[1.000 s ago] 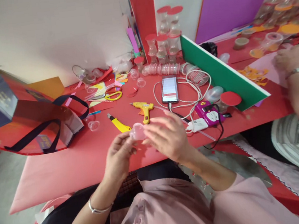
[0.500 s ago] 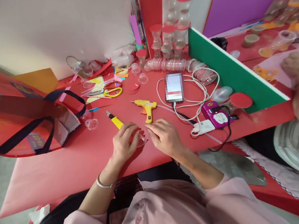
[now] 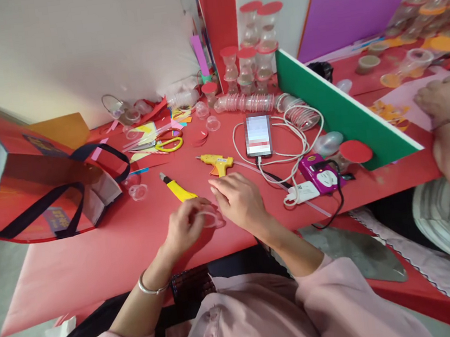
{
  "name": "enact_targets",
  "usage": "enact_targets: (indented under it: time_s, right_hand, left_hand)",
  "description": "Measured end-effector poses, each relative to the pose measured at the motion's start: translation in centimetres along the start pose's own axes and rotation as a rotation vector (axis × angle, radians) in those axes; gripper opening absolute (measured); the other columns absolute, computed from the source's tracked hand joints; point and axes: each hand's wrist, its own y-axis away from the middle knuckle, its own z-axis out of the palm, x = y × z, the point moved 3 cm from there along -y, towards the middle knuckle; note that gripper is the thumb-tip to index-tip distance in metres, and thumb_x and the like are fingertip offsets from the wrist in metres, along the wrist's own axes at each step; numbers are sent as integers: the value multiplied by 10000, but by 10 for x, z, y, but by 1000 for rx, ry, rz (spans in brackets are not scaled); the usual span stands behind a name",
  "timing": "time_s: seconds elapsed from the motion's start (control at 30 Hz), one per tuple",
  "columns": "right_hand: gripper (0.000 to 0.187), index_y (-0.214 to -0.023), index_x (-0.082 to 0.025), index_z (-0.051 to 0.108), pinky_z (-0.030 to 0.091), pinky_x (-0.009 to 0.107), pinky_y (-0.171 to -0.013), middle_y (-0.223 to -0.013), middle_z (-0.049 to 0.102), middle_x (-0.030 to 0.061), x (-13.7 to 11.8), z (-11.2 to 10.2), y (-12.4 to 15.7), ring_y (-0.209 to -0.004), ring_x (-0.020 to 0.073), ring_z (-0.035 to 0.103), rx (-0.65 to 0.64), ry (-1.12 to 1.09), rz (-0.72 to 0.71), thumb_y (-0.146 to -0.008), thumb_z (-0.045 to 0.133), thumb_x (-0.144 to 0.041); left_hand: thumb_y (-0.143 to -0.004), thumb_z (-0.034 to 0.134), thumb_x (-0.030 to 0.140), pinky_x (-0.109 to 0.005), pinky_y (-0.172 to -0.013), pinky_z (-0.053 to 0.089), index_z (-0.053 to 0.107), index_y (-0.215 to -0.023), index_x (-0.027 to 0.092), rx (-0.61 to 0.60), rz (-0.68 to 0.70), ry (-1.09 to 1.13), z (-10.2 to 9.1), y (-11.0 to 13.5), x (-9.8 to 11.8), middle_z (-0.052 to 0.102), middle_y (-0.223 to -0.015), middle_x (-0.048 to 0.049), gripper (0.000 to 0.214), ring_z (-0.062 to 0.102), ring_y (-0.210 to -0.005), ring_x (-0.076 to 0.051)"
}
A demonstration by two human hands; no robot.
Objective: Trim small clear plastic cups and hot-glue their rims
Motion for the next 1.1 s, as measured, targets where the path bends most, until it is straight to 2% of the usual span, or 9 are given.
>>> enact_targets:
  time_s: [0.13, 0.3, 0.4, 0.5, 0.67, 0.77, 0.9, 1.0, 1.1]
  right_hand:
    - [270, -1207, -204, 736, 515, 390, -1011, -1127, 785, 71, -13, -1, -31, -1077, 233, 680, 45, -3, -51, -1041, 526, -240]
    - [286, -1200, -214, 743, 523, 387, -951, -1116, 789, 74, -3, 19, -61, -1042, 239, 686, 59, 14, -21, -1054, 505, -276]
    - [288, -1190, -212, 744, 520, 385, -984, -1135, 786, 80, 8, 35, -60, -1093, 236, 686, 40, 1, -16, -1060, 500, -294]
    - [304, -1224, -217, 728, 506, 406, -1027, -1125, 784, 79, 5, 43, -52, -1096, 250, 685, -13, -22, -68, -1033, 568, -392]
    - [710, -1430, -212, 602, 522, 424, -967, -1238, 725, 122, -18, 54, -41, -1075, 286, 680, -277, -21, -173, -882, 694, -654]
    - [759, -1504, -231, 530, 531, 402, -876, -1261, 696, 135, -25, 65, -32, -1065, 290, 673, -410, 70, -194, -863, 752, -573]
    - [471, -1433, -227, 590, 498, 324, -748, -1132, 724, 106, -27, 78, -26, -989, 239, 678, -447, 164, -205, -967, 643, -268]
    - [373, -1378, -218, 622, 489, 310, -746, -1087, 733, 99, -30, 86, -31, -960, 222, 675, -429, 170, -237, -1009, 598, -265]
    - [378, -1399, -242, 606, 493, 313, -751, -1190, 732, 97, -33, 90, -41, -978, 222, 677, -392, 165, -287, -1025, 596, -296]
  left_hand:
    - [-751, 588, 109, -231, -514, 475, 696, -971, 226, 326, -169, 348, -28, -38, -1, 702, -783, -16, 272, 637, -604, -153]
    - [-658, 620, 142, -200, -385, 404, 682, -999, 205, 355, -298, 784, -50, -80, -16, 735, -1003, -59, 352, 690, -626, -165]
    - [-680, 666, 192, -179, -369, 338, 674, -962, 189, 391, -351, 920, -61, -81, -32, 717, -937, -51, 282, 642, -580, -127]
    - [-712, 678, 247, -180, -390, 311, 682, -922, 189, 508, -352, 1023, -74, -75, -44, 693, -860, -36, 217, 592, -570, -108]
    - [-780, 593, 356, -225, -475, 396, 705, -967, 209, 618, -261, 1119, -89, -70, -45, 731, -1050, -77, 263, 630, -689, -150]
    - [-818, 554, 373, -259, -565, 478, 710, -1045, 220, 667, -214, 1108, -94, -69, -44, 725, -1144, -83, 315, 647, -764, -161]
    - [-842, 618, 415, -256, -623, 501, 695, -1079, 245, 648, -226, 1049, -92, -70, -43, 724, -1092, -66, 302, 654, -795, -153]
    - [-822, 706, 475, -229, -555, 457, 689, -1044, 239, 549, -234, 1059, -80, -70, -40, 709, -976, -50, 325, 629, -706, -131]
    - [-807, 755, 554, -205, -465, 388, 689, -1087, 235, 489, -216, 993, -68, -69, -35, 703, -966, -56, 430, 616, -658, -122]
